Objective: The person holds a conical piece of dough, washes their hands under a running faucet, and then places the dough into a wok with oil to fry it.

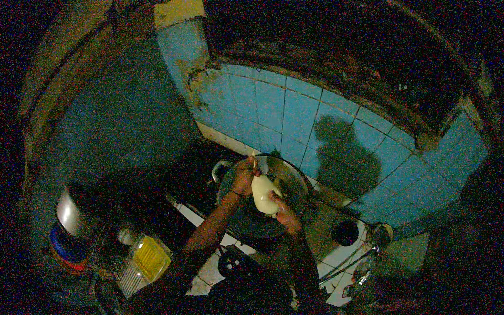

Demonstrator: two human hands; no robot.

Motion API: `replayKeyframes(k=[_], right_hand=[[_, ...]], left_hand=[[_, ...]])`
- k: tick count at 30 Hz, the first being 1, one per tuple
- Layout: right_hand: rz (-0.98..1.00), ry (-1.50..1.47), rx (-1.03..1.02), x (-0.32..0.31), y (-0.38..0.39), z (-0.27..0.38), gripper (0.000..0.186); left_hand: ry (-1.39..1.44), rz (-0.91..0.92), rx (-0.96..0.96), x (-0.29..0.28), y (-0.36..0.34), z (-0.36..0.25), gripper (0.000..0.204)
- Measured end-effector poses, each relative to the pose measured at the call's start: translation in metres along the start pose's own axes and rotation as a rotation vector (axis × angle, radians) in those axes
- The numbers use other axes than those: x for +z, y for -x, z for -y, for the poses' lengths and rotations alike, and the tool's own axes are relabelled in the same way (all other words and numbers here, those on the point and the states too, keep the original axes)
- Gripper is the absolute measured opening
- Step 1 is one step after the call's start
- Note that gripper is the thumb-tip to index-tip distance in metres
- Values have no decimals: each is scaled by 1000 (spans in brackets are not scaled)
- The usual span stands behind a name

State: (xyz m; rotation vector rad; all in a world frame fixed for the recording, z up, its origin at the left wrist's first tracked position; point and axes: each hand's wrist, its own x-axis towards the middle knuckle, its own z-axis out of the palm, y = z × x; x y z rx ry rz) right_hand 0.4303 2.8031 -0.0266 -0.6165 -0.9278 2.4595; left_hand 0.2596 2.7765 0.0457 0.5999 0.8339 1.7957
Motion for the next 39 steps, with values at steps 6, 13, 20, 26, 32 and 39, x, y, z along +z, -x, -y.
replayKeyframes(k=[6, 13, 20, 26, 32, 39], right_hand=[[5, -74, 69, 18, 17, -1, 46], [101, -56, 74, 22, 20, 1, 50], [25, 83, -79, 36, 8, -3, 47], [-107, 88, -189, 62, 14, 17, 40], [19, -76, -209, 57, 15, 16, 37], [148, 627, -446, -28, -3, -15, 32]], left_hand=[[-71, -291, 16, 36, 1, -16, 29], [-34, -238, -22, 25, -4, -20, 21], [219, -64, -23, 8, -14, -13, 22], [-385, -152, -118, 38, 37, -30, 28], [-518, -195, -40, 44, 32, -22, 25], [-729, -160, -120, 6, 31, 7, 33]])
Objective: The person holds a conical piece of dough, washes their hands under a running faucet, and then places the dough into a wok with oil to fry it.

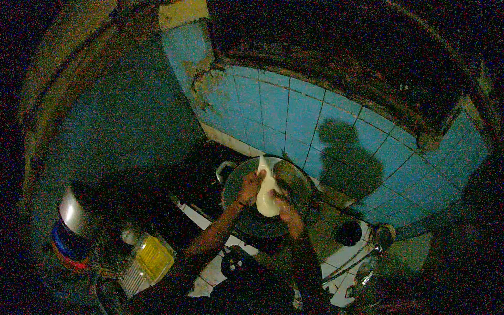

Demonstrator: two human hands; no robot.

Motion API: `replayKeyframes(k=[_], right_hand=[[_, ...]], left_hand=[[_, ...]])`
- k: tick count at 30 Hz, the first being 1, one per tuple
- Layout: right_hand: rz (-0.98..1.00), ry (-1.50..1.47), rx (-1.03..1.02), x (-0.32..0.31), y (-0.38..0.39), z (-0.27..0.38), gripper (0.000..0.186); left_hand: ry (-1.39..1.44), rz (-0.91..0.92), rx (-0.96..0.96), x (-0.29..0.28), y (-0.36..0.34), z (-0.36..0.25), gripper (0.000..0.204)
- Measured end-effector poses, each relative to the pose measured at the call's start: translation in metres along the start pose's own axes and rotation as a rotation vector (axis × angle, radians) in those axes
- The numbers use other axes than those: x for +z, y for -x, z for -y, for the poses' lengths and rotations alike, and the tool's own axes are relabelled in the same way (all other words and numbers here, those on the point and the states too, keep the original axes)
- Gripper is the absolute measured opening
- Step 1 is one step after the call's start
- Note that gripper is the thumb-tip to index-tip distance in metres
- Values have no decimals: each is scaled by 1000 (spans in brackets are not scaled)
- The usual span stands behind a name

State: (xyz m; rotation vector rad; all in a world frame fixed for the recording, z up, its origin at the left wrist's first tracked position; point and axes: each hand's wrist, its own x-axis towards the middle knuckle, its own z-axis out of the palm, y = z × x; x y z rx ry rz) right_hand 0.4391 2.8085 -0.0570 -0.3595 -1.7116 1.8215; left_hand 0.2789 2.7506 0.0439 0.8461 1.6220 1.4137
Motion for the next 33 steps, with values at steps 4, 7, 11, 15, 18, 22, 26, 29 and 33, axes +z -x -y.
replayKeyframes(k=[4, 7, 11, 15, 18, 22, 26, 29, 33], right_hand=[[-212, -735, 146, 4, -5, -8, 25], [-291, -797, 141, 3, -5, -30, 24], [-395, -452, 287, 24, -15, 11, 28], [-383, -628, 396, 30, -17, 24, 36], [-374, -621, 480, 30, -12, 48, 42], [-348, -371, 436, 33, -6, 54, 41], [-345, -333, 387, 27, -5, 32, 31], [-389, -199, 307, 26, -5, 13, 23], [-391, -229, 221, 8, -1, 6, 19]], left_hand=[[191, 61, 189, 18, 37, -42, 32], [-15, 92, 114, 20, 48, -50, 35], [-125, 1, 108, 21, 45, -28, 35], [-192, -103, 173, 23, 37, -9, 38], [-188, -112, 103, 23, 42, -27, 37], [-283, -182, 25, 18, 30, -1, 45], [-321, -123, 63, 32, 35, -2, 48], [-349, -17, 135, 35, 37, -5, 47], [-71, 30, 285, 40, 45, -6, 36]])
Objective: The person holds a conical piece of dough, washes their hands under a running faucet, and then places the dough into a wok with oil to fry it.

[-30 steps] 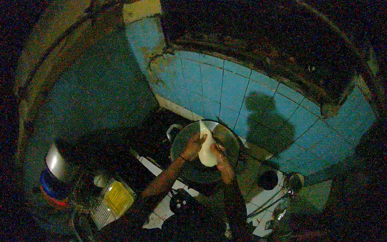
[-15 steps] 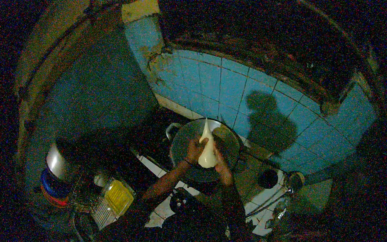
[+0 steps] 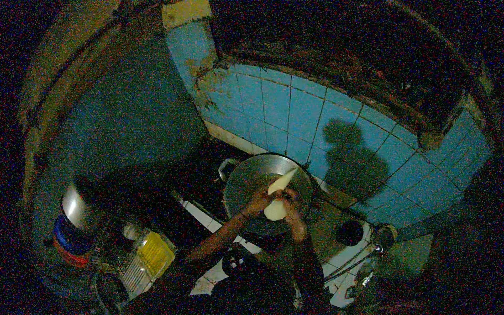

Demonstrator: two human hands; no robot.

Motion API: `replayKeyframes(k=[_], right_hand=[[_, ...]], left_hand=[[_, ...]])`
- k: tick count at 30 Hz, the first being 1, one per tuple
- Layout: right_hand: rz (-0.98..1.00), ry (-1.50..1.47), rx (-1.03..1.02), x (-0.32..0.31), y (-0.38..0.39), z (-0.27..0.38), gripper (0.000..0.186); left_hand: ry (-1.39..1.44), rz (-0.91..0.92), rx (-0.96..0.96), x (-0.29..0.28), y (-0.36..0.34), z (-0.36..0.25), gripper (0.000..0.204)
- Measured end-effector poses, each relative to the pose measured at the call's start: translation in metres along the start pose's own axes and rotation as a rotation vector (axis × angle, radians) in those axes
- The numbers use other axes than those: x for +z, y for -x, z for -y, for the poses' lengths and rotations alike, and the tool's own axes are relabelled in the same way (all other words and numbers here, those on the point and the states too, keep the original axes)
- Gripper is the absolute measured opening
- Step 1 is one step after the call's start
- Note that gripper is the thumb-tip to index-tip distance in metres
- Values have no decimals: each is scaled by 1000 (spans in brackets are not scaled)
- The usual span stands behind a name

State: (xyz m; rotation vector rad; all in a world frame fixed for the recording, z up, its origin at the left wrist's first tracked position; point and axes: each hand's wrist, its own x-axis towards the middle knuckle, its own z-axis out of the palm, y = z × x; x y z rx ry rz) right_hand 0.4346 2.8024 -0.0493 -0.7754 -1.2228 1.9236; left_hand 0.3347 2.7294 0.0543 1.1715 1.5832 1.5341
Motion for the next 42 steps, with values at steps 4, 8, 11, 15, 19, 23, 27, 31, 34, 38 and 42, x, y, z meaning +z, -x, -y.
replayKeyframes(k=[4, 8, 11, 15, 19, 23, 27, 31, 34, 38, 42], right_hand=[[-183, -22, 83, 5, 2, 0, 29], [-164, -91, 205, 24, 12, 29, 38], [-86, -112, 267, 37, 19, 61, 39], [49, -183, 196, 32, 12, 47, 43], [157, -314, 343, 33, 13, 46, 47], [282, -253, 270, 48, 29, 76, 54], [-3, 113, 301, 35, 20, 52, 76], [148, 51, 334, 32, 15, 60, 65], [142, 74, 277, 31, 13, 61, 47], [37, 167, 267, 35, 9, 61, 51], [35, 234, 192, 13, -10, 28, 56]], left_hand=[[236, -47, -229, -7, 8, 9, 28], [217, -37, -229, -6, 3, 23, 27], [243, -8, -249, -9, 7, -4, 26], [379, -4, -327, -10, 5, 0, 27], [464, -34, -361, -10, 1, 5, 29], [350, -115, -363, -17, 3, 9, 31], [77, -117, -176, -14, 3, 29, 35], [149, -145, -210, -11, 4, 18, 41], [595, -193, -335, -3, -1, 32, 46], [551, -118, -404, -9, -9, 42, 47], [783, 93, -536, -13, -14, 7, 46]])
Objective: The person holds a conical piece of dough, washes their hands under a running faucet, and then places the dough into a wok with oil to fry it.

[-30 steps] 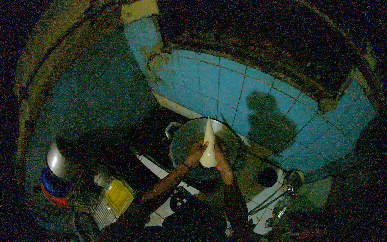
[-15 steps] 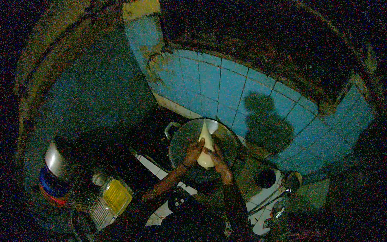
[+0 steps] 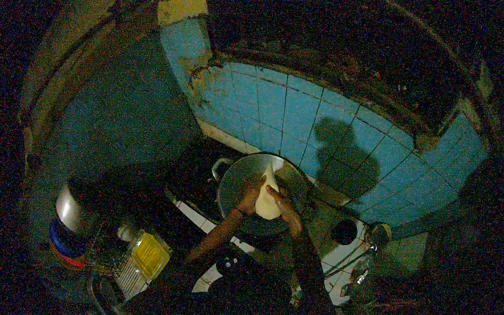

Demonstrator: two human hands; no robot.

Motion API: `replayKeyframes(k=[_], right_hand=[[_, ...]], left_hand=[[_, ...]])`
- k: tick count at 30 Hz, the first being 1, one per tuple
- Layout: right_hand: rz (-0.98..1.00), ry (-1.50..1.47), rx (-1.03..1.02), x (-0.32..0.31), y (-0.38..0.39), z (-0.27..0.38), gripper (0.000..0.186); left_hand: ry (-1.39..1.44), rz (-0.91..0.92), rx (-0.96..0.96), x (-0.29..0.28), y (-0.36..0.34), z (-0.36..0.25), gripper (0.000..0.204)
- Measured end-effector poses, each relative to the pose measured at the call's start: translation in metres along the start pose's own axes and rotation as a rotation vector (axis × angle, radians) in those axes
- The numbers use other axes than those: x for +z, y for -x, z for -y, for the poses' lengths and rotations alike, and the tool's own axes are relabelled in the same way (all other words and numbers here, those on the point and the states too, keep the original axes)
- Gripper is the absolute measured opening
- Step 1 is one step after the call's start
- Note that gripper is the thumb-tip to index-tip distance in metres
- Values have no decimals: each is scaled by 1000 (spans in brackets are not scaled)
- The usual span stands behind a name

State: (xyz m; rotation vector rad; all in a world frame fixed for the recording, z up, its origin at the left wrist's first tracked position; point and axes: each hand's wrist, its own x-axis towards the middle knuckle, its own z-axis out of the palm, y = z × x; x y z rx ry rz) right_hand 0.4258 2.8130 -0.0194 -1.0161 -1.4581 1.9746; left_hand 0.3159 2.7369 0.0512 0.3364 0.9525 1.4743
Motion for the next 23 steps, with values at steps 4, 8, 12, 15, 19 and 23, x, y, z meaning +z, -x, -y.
replayKeyframes(k=[4, 8, 12, 15, 19, 23], right_hand=[[45, 76, -184, 13, 1, 16, 48], [5, 62, -110, 6, -12, -8, 39], [195, -297, -68, 11, 5, 26, 34], [243, -383, 66, 18, 16, 36, 35], [271, -470, 274, 18, 9, 20, 44], [453, -484, 349, 4, -15, -18, 55]], left_hand=[[-97, -171, 44, 8, 5, -9, 45], [-81, -82, 110, -18, -14, 7, 39], [-416, -188, 140, 12, 14, -22, 33], [-688, -106, 599, -18, 1, 0, 30], [-116, -241, -13, -9, 2, -11, 27], [-332, -108, 215, -25, -5, 2, 27]])
